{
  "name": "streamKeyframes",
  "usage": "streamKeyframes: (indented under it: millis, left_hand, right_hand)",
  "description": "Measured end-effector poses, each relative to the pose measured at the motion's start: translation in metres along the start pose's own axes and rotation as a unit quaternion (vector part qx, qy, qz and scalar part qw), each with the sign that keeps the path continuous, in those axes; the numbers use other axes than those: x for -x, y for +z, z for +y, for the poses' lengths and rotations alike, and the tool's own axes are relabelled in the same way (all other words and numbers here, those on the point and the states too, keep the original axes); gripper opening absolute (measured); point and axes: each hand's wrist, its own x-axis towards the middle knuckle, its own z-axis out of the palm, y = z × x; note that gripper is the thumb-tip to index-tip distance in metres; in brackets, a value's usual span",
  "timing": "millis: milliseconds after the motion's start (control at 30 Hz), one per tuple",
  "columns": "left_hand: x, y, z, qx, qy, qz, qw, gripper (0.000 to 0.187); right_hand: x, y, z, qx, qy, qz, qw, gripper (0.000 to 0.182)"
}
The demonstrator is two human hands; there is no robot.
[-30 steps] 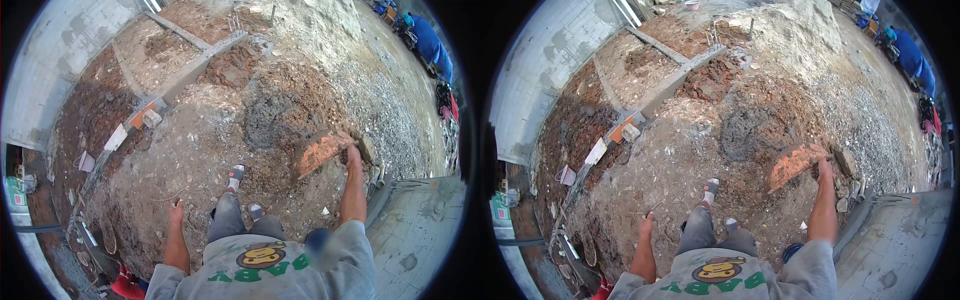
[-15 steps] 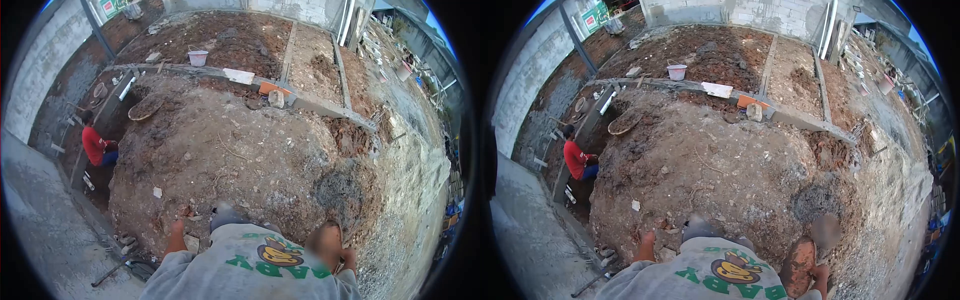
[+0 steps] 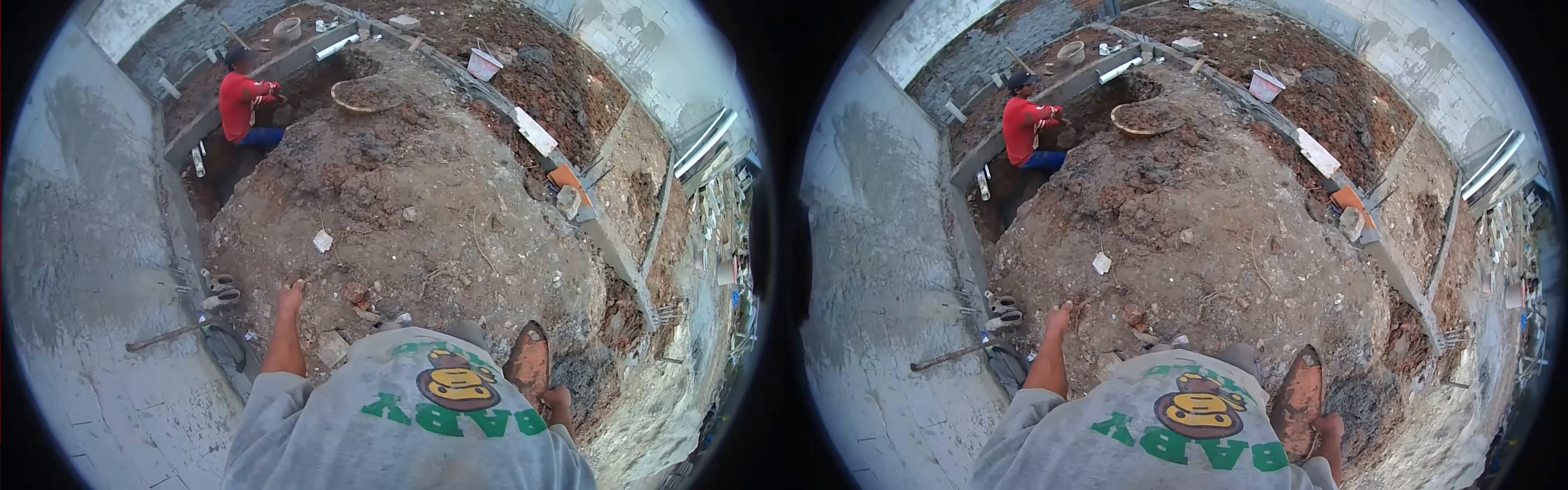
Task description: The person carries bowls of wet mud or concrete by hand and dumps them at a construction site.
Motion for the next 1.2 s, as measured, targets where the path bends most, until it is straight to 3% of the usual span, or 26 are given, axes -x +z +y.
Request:
streamKeyframes:
  millis: [67, 167, 233, 300, 367, 400, 433, 467, 600, 633, 700, 733, 800, 867, 933, 1000, 1100, 1200]
  left_hand:
    - [-0.012, -0.025, -0.022, -0.032, -0.03, 0.075, 0.996, 0.043]
    - [-0.022, -0.045, -0.072, 0.044, -0.061, 0.085, 0.994, 0.047]
    - [-0.006, -0.056, -0.119, 0.112, -0.144, 0.03, 0.983, 0.05]
    - [0.039, -0.061, -0.134, 0.165, -0.219, 0.051, 0.96, 0.047]
    - [0.055, -0.05, -0.232, 0.041, -0.272, 0.083, 0.958, 0.044]
    - [0.11, -0.072, -0.095, 0.139, -0.33, 0.111, 0.927, 0.049]
    - [0.1, -0.048, -0.22, 0.175, -0.307, 0.118, 0.928, 0.056]
    - [0.107, -0.04, -0.262, 0.187, -0.333, 0.123, 0.916, 0.057]
    - [0.102, -0.02, -0.321, 0.29, -0.378, 0.156, 0.865, 0.057]
    - [0.089, -0.02, -0.312, 0.292, -0.381, 0.155, 0.864, 0.057]
    - [0.057, -0.026, -0.279, 0.191, -0.395, 0.156, 0.885, 0.036]
    - [0.04, -0.03, -0.267, 0.189, -0.399, 0.159, 0.883, 0.036]
    - [-0.009, -0.042, -0.236, 0.117, -0.296, 0.107, 0.942, 0.037]
    - [-0.059, -0.056, -0.206, 0.096, -0.315, 0.085, 0.941, 0.035]
    - [-0.107, -0.092, -0.117, 0.14, -0.307, 0.047, 0.94, 0.042]
    - [-0.155, -0.129, -0.055, 0.155, -0.23, 0.058, 0.959, 0.036]
    - [-0.208, -0.184, 0.009, 0.118, -0.177, 0.1, 0.972, 0.035]
    - [-0.229, -0.212, 0.07, 0.232, -0.122, 0.166, 0.951, 0.033]
  right_hand:
    - [-0.005, -0.015, -0.051, 0.02, -0.033, -0.011, 0.999, 0.04]
    - [-0.056, -0.013, -0.098, 0.043, -0.114, 0.053, 0.991, 0.038]
    - [-0.066, -0.036, -0.133, 0.063, -0.146, 0.07, 0.985, 0.038]
    - [-0.067, -0.071, -0.188, 0.024, -0.167, 0.065, 0.983, 0.038]
    - [-0.083, -0.091, -0.237, 0.003, -0.173, 0.037, 0.984, 0.038]
    - [-0.099, -0.096, -0.258, 0.006, -0.165, 0.012, 0.986, 0.039]
    - [-0.102, -0.104, -0.282, 0.017, -0.188, 0.014, 0.982, 0.039]
    - [-0.103, -0.116, -0.305, 0.028, -0.21, 0.017, 0.977, 0.04]
    - [-0.071, -0.156, -0.393, 0.062, -0.226, 0.045, 0.971, 0.04]
    - [-0.067, -0.162, -0.414, 0.088, -0.24, 0.046, 0.966, 0.04]
    - [-0.061, -0.176, -0.459, 0.118, -0.259, 0.045, 0.958, 0.04]
    - [-0.055, -0.183, -0.48, 0.139, -0.262, 0.037, 0.954, 0.039]
    - [-0.049, -0.195, -0.534, 0.161, -0.266, 0.024, 0.95, 0.038]
    - [-0.041, -0.203, -0.575, 0.229, -0.296, 0.022, 0.927, 0.036]
    - [-0.011, -0.224, -0.622, 0.245, -0.3, 0.018, 0.922, 0.036]
    - [0.003, -0.235, -0.654, 0.262, -0.313, 0.018, 0.913, 0.035]
    - [-0.005, -0.245, -0.703, 0.26, -0.351, 0.002, 0.899, 0.036]
    - [-0.021, -0.245, -0.744, 0.274, -0.373, 0.021, 0.886, 0.036]
